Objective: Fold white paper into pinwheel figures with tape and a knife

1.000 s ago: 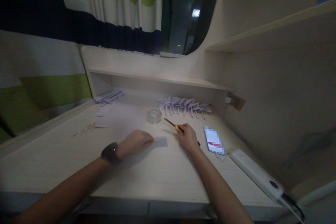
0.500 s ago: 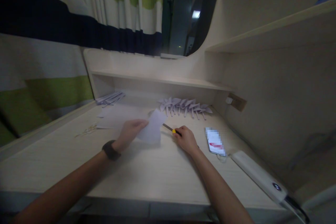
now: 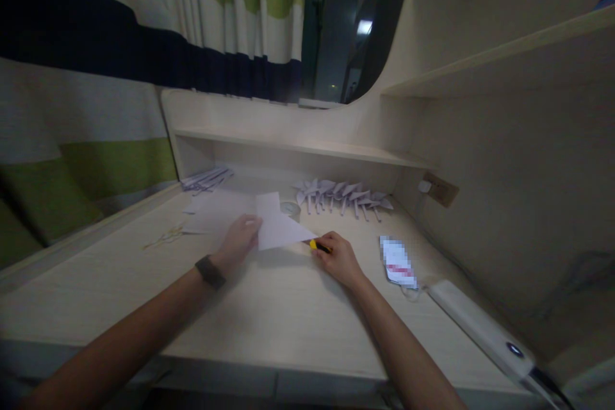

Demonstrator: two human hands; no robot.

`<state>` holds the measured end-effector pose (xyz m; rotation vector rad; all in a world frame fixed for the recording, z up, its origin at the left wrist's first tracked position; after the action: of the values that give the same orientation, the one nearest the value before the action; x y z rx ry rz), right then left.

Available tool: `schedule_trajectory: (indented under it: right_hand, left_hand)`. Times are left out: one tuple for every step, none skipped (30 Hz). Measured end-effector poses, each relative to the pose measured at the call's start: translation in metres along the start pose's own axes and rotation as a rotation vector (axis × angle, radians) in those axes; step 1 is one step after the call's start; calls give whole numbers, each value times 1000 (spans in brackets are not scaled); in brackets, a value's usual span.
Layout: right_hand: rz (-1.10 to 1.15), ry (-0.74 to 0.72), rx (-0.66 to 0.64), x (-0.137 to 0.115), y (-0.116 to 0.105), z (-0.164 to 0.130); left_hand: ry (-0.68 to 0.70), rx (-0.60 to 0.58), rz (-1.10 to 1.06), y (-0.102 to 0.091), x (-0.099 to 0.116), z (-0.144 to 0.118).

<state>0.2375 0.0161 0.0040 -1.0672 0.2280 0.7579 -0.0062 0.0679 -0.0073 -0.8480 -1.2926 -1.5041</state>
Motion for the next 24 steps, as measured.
schedule_trajectory:
  right_hand:
    - [4, -2, 17, -1, 0, 0]
    - [5, -6, 32, -2, 1, 0]
    - [5, -10, 48, -3, 1, 0]
    - [6, -14, 65, -5, 2, 0]
    - [10, -18, 78, -6, 2, 0]
    - [15, -22, 89, -7, 3, 0]
    - [17, -26, 94, -8, 4, 0]
    - [11, -29, 96, -9, 4, -1]
    - [-5, -32, 92, -10, 5, -1]
    - [-31, -35, 81, -11, 6, -2]
    - [-67, -36, 64, -12, 7, -2]
    - [-107, -33, 47, -12, 8, -2]
    - [-144, -26, 32, -12, 8, -3]
    - [-172, -17, 22, -12, 8, -3]
    - [-186, -7, 14, -12, 8, -3]
    - [-188, 3, 10, -11, 7, -3]
    - [-180, 11, 6, -11, 7, -3]
    - [-167, 17, 2, -10, 7, -2]
    - [-153, 21, 3, -10, 6, -2]
    - [-142, 25, 8, -10, 6, -2]
    - [-135, 29, 17, -9, 6, -2]
    - [-132, 35, 30, -9, 5, -2]
    - [-130, 43, 45, -8, 4, -2]
    - [-129, 51, 61, -8, 4, -1]
  left_hand:
    - [-27, 0, -29, -1, -3, 0]
    - [-55, -2, -43, -1, -6, 0]
    - [-82, 0, -45, -1, -9, -1]
    - [-107, 2, -35, -1, -12, -3]
    - [-127, 6, -17, -1, -14, -4]
    - [-142, 13, 3, 0, -16, -6]
    - [-154, 17, 16, 0, -18, -7]
    - [-165, 17, 24, 2, -20, -9]
    - [-175, 13, 24, 3, -22, -10]
    - [-184, 7, 16, 5, -24, -12]
    - [-190, 2, 2, 8, -26, -13]
    - [-195, -3, -14, 10, -27, -15]
    - [-197, -7, -30, 12, -28, -16]
    - [-198, -7, -43, 13, -29, -17]
    - [-199, -5, -52, 14, -30, -18]
    - [-199, -2, -55, 15, -31, -18]
    - [-198, 2, -56, 15, -32, -18]
    - [-194, 10, -54, 15, -32, -18]
    - [-189, 21, -51, 14, -33, -18]
    - [-183, 34, -45, 13, -33, -18]
    - [-176, 50, -38, 11, -33, -17]
    - [-169, 69, -29, 8, -33, -17]
    - [-162, 88, -20, 6, -33, -16]
    - [-156, 105, -12, 4, -32, -16]
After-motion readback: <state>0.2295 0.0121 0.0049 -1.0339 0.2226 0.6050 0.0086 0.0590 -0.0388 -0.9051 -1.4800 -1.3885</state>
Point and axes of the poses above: each hand's wrist, its own z-axis towards the middle knuckle, its own y-axis out of the palm, x = y × z, the point moved 6 cm from there along z, towards the middle knuckle, and after that the axes turned 5 degrees about y, right-handed, at the moved point
